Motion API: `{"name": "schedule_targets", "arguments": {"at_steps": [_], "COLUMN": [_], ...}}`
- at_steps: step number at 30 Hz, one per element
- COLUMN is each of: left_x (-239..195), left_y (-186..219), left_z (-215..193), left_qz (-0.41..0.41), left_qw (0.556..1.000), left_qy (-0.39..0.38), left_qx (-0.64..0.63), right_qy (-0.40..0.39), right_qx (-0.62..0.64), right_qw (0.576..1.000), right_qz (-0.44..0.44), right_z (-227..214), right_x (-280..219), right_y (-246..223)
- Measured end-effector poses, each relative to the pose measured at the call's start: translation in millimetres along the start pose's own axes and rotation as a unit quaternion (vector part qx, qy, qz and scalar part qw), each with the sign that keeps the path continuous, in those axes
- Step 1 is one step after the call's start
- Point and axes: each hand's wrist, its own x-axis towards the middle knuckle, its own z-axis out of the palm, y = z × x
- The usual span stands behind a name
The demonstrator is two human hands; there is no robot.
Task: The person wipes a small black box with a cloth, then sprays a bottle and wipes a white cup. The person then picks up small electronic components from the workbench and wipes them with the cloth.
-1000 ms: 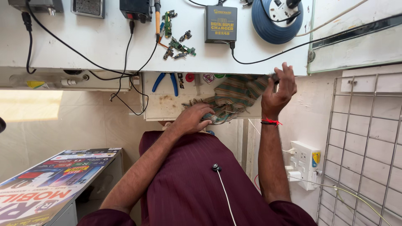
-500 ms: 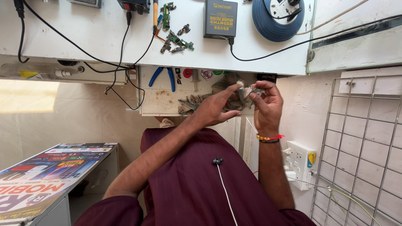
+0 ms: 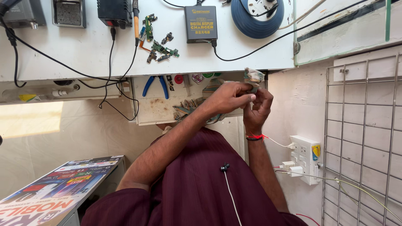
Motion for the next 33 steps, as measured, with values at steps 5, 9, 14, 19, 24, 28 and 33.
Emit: {"name": "schedule_targets", "arguments": {"at_steps": [5,9,14,19,24,28,33], "left_x": [-14,-21,9,59,78,74,64], "left_y": [14,19,-9,-38,-39,-21,-2], "left_z": [-18,-46,-98,-118,-117,-123,-141], "left_qz": [0.02,-0.073,0.015,0.021,0.011,0.009,0.091], "left_qw": [0.989,0.974,0.848,0.752,0.766,0.814,0.798], "left_qy": [-0.079,0.171,0.405,0.451,0.484,0.486,0.499], "left_qx": [0.125,0.129,0.341,0.48,0.422,0.319,0.326], "right_qy": [0.093,0.154,-0.034,-0.252,-0.308,-0.316,-0.331], "right_qx": [0.112,0.238,-0.244,-0.423,-0.468,-0.475,-0.482], "right_qw": [0.989,0.959,0.966,0.865,0.807,0.799,0.79], "right_qz": [0.004,0.024,-0.082,-0.097,-0.183,-0.193,-0.185], "right_z": [0,-11,-13,6,27,43,77], "right_x": [20,56,77,88,105,120,145], "right_y": [25,20,8,-4,-4,8,30]}}
